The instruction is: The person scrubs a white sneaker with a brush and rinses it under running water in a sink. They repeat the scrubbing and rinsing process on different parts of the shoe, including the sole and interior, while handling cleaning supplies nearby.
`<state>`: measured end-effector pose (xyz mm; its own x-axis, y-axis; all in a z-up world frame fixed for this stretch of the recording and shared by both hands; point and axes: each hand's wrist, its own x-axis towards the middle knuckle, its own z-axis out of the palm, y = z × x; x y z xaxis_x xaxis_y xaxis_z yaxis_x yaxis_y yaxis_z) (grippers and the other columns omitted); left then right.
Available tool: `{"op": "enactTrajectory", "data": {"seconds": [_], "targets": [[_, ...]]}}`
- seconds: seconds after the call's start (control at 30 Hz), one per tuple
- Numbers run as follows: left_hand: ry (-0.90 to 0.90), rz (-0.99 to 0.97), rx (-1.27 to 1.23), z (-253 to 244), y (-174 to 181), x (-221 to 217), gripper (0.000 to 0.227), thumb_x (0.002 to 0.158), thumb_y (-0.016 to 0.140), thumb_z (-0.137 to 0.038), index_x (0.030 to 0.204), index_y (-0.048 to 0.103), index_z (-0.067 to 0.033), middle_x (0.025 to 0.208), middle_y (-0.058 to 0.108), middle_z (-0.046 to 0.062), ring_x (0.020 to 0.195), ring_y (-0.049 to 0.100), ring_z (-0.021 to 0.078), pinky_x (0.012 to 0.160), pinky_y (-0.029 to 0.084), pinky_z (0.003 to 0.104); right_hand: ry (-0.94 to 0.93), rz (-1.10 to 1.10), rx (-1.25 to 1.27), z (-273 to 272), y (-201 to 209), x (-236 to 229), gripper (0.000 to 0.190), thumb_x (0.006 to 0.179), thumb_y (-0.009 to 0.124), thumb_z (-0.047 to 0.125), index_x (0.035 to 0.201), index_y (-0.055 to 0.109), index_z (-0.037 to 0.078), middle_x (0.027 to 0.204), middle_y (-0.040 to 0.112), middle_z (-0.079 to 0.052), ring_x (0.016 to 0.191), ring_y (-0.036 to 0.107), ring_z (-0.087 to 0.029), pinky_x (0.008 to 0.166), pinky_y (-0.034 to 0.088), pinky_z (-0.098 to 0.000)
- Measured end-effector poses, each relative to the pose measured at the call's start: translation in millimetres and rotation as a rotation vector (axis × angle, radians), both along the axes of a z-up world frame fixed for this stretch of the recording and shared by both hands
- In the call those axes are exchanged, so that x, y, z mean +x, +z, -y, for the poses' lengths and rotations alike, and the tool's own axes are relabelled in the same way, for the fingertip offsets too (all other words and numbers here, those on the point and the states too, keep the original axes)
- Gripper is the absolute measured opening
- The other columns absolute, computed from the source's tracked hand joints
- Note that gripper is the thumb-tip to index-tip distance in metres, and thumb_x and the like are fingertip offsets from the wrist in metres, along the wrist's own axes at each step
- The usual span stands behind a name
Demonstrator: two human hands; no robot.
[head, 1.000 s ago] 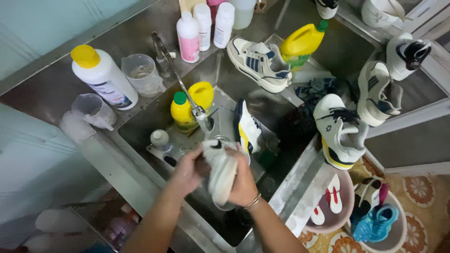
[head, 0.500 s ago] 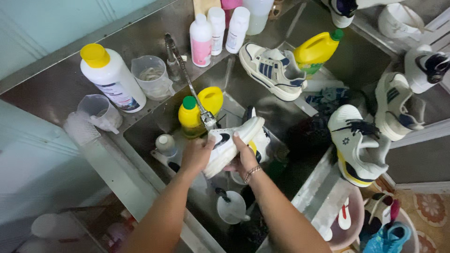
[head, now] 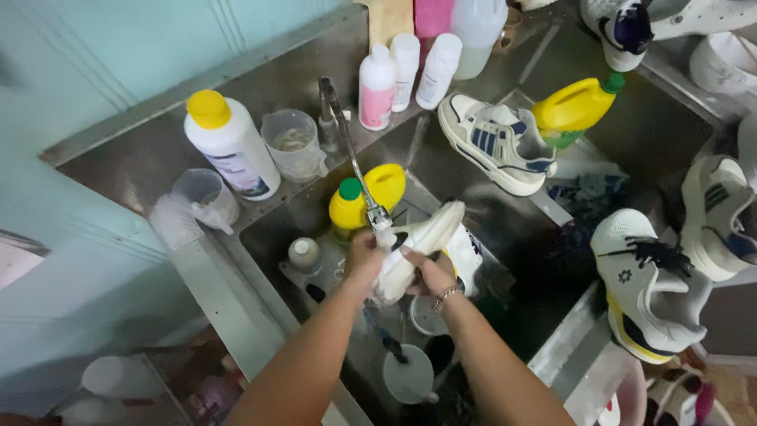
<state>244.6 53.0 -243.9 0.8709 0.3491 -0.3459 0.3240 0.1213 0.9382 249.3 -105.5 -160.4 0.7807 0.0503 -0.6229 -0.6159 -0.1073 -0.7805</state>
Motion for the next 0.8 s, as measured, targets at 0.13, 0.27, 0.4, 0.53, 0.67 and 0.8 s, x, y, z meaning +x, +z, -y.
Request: {"op": "enactTrajectory", "data": {"seconds": [0.13, 0.27, 0.4, 0.53, 0.67, 0.8], "targets": [[0.481, 0.116, 0.205, 1.9, 40.6, -11.5, 0.018, 0.089, 0.066, -0.009, 0.104, 0.069, 0.0004, 0.098, 0.074, 0.013, 0.092, 0.069, 0.0258, 0.084, 0.051, 0.038, 0.048, 0.003, -0.173, 3.6, 5.5, 5.0, 0.070, 0.075, 0.088, 0.043, 0.106, 0.068, -0.016, 0.082, 0.072, -0.019, 0.056, 0.069, -0.028, 0.045, 0.058, -0.0371], [0.548, 0.312, 0.333, -8.0, 91.3, -19.9, 0.029, 0.097, 0.070, -0.011, 0.120, 0.058, 0.0000, 0.114, 0.062, 0.014, 0.104, 0.061, 0.0279, 0.094, 0.049, 0.038, 0.012, -0.004, -0.224, -5.7, 4.7, 6.1, 0.076, 0.071, 0.090, 0.037, 0.117, 0.058, -0.015, 0.089, 0.074, -0.024, 0.052, 0.071, -0.031, 0.042, 0.058, -0.0390], [0.384, 0.550, 0.549, -22.4, 132.1, -12.0, 0.040, 0.099, 0.068, -0.013, 0.135, 0.055, -0.0009, 0.131, 0.055, 0.017, 0.114, 0.058, 0.0282, 0.094, 0.051, 0.036, -0.042, -0.013, -0.250, -17.0, -3.5, 10.9, 0.099, 0.067, 0.089, 0.030, 0.141, 0.030, 0.000, 0.104, 0.068, -0.024, 0.060, 0.072, -0.034, 0.041, 0.059, -0.0426], [0.312, 0.557, 0.535, -30.7, 143.3, 4.0, 0.050, 0.100, 0.072, -0.020, 0.142, 0.051, -0.0003, 0.133, 0.057, 0.016, 0.116, 0.061, 0.0268, 0.095, 0.053, 0.036, -0.101, 0.082, -0.227, -16.6, -38.3, 27.6, 0.102, 0.067, 0.090, 0.031, 0.143, 0.031, -0.002, 0.113, 0.067, -0.022, 0.070, 0.074, -0.031, 0.043, 0.062, -0.0413], [0.307, 0.470, 0.337, -43.2, 141.2, 18.6, 0.049, 0.097, 0.073, -0.026, 0.138, 0.058, -0.0021, 0.126, 0.063, 0.013, 0.106, 0.065, 0.0221, 0.082, 0.055, 0.033, -0.100, 0.334, -0.309, -16.4, -78.2, 30.4, 0.092, 0.074, 0.080, 0.023, 0.151, 0.037, -0.002, 0.111, 0.072, -0.021, 0.085, 0.075, -0.031, 0.070, 0.063, -0.0391], [0.326, 0.548, 0.335, -55.8, 138.8, 29.3, 0.043, 0.101, 0.073, -0.024, 0.135, 0.062, -0.0013, 0.121, 0.070, 0.010, 0.104, 0.067, 0.0167, 0.087, 0.055, 0.030, 0.064, 0.771, -0.793, -25.2, -89.1, 8.5, 0.084, 0.071, 0.091, 0.018, 0.140, 0.048, -0.004, 0.122, 0.053, -0.028, 0.109, 0.059, -0.039, 0.098, 0.050, -0.0414]]}}
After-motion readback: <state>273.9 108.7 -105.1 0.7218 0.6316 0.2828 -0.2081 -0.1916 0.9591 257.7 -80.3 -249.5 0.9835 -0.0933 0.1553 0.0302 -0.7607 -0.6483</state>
